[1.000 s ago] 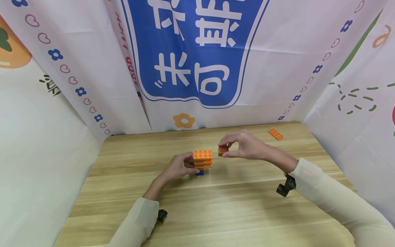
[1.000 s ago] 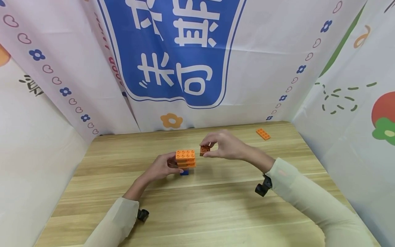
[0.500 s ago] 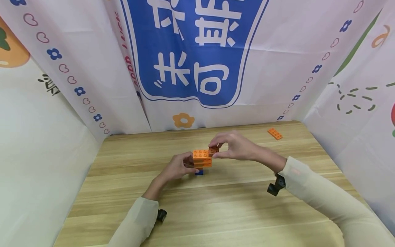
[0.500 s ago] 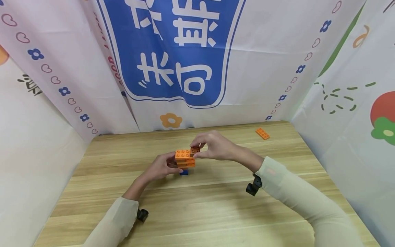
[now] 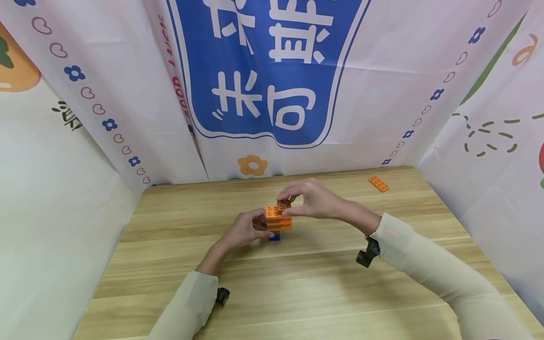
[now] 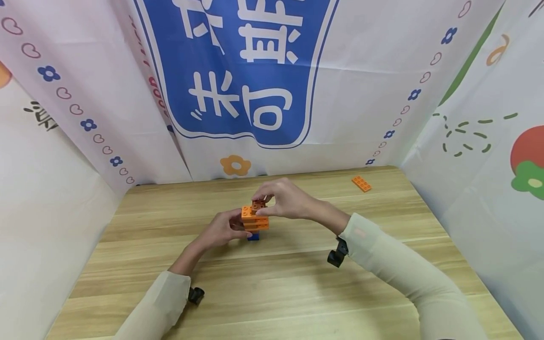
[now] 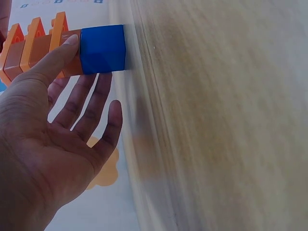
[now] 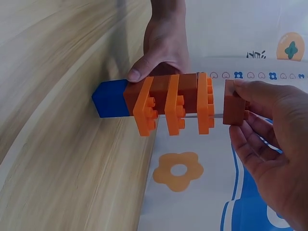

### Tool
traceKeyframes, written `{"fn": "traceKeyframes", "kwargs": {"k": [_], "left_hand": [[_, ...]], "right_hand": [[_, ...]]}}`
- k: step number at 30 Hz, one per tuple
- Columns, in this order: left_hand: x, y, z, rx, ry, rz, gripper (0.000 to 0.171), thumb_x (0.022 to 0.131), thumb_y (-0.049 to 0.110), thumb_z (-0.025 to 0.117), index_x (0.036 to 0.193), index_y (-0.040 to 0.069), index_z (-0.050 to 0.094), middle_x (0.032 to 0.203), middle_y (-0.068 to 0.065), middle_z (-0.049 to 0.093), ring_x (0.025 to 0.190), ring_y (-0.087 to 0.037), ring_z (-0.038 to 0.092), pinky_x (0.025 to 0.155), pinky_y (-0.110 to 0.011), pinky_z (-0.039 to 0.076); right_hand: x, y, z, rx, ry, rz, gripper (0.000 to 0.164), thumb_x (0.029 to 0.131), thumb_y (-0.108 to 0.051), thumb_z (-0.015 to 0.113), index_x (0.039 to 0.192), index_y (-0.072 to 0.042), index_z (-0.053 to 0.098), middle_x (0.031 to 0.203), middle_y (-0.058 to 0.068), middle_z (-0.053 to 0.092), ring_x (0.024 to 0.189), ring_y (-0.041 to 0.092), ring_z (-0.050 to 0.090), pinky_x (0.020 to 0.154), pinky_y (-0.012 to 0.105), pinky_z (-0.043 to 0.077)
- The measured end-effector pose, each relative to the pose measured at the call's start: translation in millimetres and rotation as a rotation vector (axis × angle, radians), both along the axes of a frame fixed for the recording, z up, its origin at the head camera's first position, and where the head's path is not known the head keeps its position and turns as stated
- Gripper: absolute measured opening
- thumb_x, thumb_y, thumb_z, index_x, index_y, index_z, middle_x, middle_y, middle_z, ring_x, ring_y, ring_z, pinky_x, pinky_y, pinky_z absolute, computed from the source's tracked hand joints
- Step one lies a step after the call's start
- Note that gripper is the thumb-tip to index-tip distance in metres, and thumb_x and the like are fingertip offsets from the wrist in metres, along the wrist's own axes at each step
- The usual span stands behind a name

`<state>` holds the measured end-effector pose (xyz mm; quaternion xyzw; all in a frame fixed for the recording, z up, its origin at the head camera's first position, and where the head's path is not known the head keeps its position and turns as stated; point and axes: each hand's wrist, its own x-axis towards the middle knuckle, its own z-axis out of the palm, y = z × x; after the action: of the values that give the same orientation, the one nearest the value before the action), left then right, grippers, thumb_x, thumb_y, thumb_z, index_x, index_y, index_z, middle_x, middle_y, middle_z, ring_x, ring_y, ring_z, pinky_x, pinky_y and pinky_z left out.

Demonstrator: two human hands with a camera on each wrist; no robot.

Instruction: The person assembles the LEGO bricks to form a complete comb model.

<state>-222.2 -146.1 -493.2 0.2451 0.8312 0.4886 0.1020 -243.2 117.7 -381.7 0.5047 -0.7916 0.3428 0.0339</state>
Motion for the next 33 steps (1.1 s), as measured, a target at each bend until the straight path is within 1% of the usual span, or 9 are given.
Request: {"fn": "traceKeyframes", "kwargs": {"k": [5,8,12,14,18,24,29,33], "left_hand": [[0.1,-0.2,2.7,-0.034,0.010,0.005,0.035,0.088,0.006,0.087,0.118,0.005,0.071,0.108,-0.007,0.076,0.097,-0.020,0.072,0.089,-0.038,0.061],[-0.2,-0.2,3.1,-0.044,0.015,0.009,0.034,0.087,0.006,0.088,0.117,0.007,0.071,0.107,-0.005,0.076,0.096,-0.018,0.072,0.089,-0.036,0.061],[-0.2,0.0,3.2,-0.046,0.013,0.011,0.033,0.088,0.007,0.088,0.116,0.008,0.071,0.109,-0.004,0.076,0.097,-0.019,0.073,0.089,-0.036,0.061],[0.2,-0.1,3.4,-0.044,0.010,0.010,0.033,0.088,0.007,0.088,0.116,0.009,0.071,0.109,-0.005,0.076,0.098,-0.019,0.073,0.089,-0.036,0.061],[0.8,-0.6,3.1,-0.039,0.009,0.009,0.031,0.088,0.007,0.087,0.114,0.008,0.071,0.109,-0.005,0.076,0.098,-0.019,0.073,0.088,-0.035,0.061],[0.9,-0.9,2.4,-0.040,0.026,0.004,0.031,0.088,0.007,0.087,0.114,0.007,0.070,0.109,-0.007,0.077,0.098,-0.021,0.074,0.088,-0.038,0.062],[0.7,-0.6,2.2,-0.035,0.022,0.001,0.032,0.088,0.007,0.087,0.116,0.007,0.071,0.110,-0.008,0.077,0.100,-0.023,0.075,0.090,-0.039,0.062],[-0.3,-0.4,2.2,-0.042,0.015,0.007,0.031,0.088,0.008,0.087,0.114,0.008,0.071,0.110,-0.006,0.077,0.100,-0.021,0.075,0.089,-0.037,0.062]], "right_hand": [[-2.4,-7.1,-2.4,-0.005,-0.018,0.009,0.032,0.086,-0.012,0.090,0.113,0.000,0.079,0.111,0.009,0.079,0.094,0.015,0.075,0.084,0.032,0.063],[-4.2,-11.1,-4.4,-0.009,-0.022,0.010,0.032,0.086,-0.012,0.090,0.113,0.001,0.079,0.111,0.009,0.079,0.094,0.015,0.075,0.084,0.034,0.063],[-6.4,-15.2,-6.4,-0.014,-0.030,0.008,0.033,0.086,-0.013,0.090,0.114,0.000,0.079,0.111,0.009,0.079,0.095,0.015,0.075,0.085,0.034,0.063],[-7.1,-16.9,-7.3,-0.012,-0.029,0.007,0.033,0.086,-0.014,0.090,0.114,0.000,0.079,0.111,0.009,0.079,0.095,0.015,0.075,0.085,0.032,0.063],[-8.5,-20.5,-9.3,-0.010,-0.027,0.012,0.032,0.087,-0.013,0.089,0.115,-0.001,0.079,0.111,0.009,0.079,0.095,0.015,0.075,0.084,0.034,0.063],[-7.6,-24.7,-9.4,0.025,-0.048,0.000,0.032,0.088,-0.014,0.089,0.116,-0.002,0.079,0.112,0.007,0.078,0.096,0.014,0.075,0.085,0.031,0.063],[-7.8,-25.9,-8.9,0.029,-0.042,0.005,0.031,0.089,-0.015,0.087,0.115,0.000,0.079,0.112,0.009,0.078,0.096,0.016,0.075,0.085,0.036,0.063],[-8.5,-25.2,-8.8,0.029,-0.041,0.014,0.026,0.093,-0.014,0.083,0.116,-0.001,0.079,0.113,0.008,0.078,0.096,0.015,0.075,0.085,0.030,0.062]]}}
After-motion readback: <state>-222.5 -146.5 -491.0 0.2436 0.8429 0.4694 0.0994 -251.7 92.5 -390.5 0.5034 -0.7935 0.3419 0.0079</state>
